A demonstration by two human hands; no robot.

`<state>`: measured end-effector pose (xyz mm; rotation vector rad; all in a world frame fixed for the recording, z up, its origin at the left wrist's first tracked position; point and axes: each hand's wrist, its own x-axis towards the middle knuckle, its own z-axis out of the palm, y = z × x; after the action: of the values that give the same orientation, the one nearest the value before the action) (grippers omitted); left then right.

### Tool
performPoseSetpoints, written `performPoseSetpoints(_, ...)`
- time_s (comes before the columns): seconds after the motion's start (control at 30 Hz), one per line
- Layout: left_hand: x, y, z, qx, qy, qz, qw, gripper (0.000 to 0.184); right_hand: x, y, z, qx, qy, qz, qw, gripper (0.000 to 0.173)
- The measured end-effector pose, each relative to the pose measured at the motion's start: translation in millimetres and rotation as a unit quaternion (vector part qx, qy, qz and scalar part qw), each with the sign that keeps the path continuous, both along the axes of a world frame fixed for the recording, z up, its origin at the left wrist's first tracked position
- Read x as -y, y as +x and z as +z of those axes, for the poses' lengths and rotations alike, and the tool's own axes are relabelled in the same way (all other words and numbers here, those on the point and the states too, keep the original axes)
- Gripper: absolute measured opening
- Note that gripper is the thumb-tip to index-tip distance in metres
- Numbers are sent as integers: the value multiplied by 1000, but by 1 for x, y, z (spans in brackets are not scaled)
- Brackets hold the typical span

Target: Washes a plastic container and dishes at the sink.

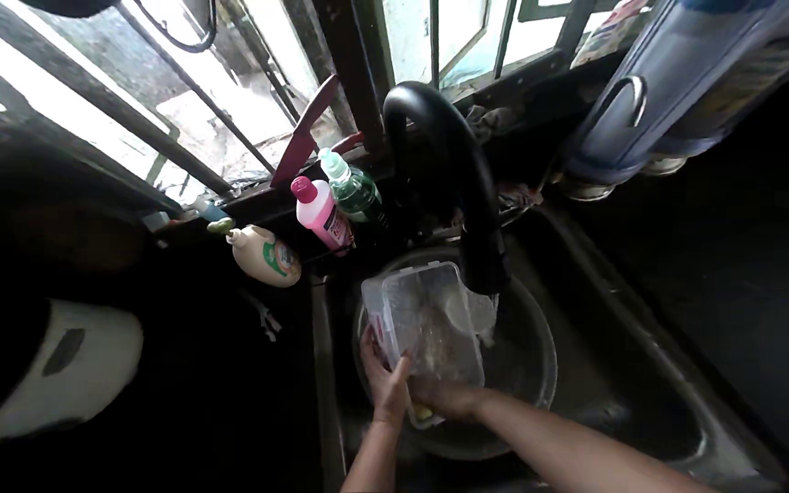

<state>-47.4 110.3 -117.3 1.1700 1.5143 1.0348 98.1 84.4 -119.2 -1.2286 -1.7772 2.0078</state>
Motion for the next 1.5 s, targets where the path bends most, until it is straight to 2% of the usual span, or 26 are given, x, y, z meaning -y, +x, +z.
performPoseSetpoints(0.03,-1,-2,3,-9,-6,-3,1000,104,-2,1,-16,28,75,14,997,43)
performPoseSetpoints(0.07,-2,-4,4,-19,-7,-1,1000,107,-4,5,-30,84,104,10,991,46)
performPoseSetpoints(0.13,-1,-7,6,-14,1,6,1000,110,-10,17,-39,181,76,-24,980,56)
performPoseSetpoints(0.2,2,-3,6,32,-8,35,999,104,-14,14,-30,201,21,-74,976,56)
performPoseSetpoints(0.23,2,0,7,49,-19,50,997,99,-14,6,-22,178,6,-92,980,51)
performPoseSetpoints(0.33,7,4,11,67,-67,63,994,91,-13,-24,4,16,-19,-138,990,41)
performPoseSetpoints(0.4,11,4,20,68,-81,58,993,90,-21,-35,11,-18,60,-201,978,44)
performPoseSetpoints(0.47,21,10,32,90,-97,48,990,90,-43,-39,5,-8,183,-227,957,46)
performPoseSetpoints(0.5,28,12,37,105,-110,46,987,87,-57,-38,3,37,219,-206,953,47)
performPoseSetpoints(0.57,28,13,47,118,-116,66,984,78,-83,-25,11,181,226,-143,946,50)
performPoseSetpoints(0.67,11,-2,56,117,-107,106,982,75,-81,-11,13,281,142,-138,939,58)
performPoseSetpoints(0.77,3,-11,52,118,-93,119,982,79,-52,-20,31,224,66,-94,968,69)
performPoseSetpoints(0.87,12,-2,49,139,-85,109,981,81,-34,-42,33,55,144,-89,984,55)
performPoseSetpoints(0.9,16,3,51,140,-90,105,980,80,-41,-46,32,46,161,-101,981,51)
performPoseSetpoints(1.03,26,8,69,118,-114,103,981,76,-89,-26,21,242,215,-117,939,61)
performPoseSetpoints(1.13,21,-2,74,109,-88,115,983,78,-78,-7,35,278,145,-96,945,68)
performPoseSetpoints(1.2,15,-5,70,112,-52,125,984,82,-59,-12,41,262,95,-70,958,64)
performPoseSetpoints(1.3,9,-7,61,111,-30,124,986,88,-44,-31,33,157,31,-28,987,44)
performPoseSetpoints(1.4,3,-11,56,91,-3,109,990,88,-35,-42,42,1,-6,-28,1000,38)
performPoseSetpoints(1.5,-9,-21,65,69,17,84,994,91,-24,-33,56,-6,13,6,1000,37)
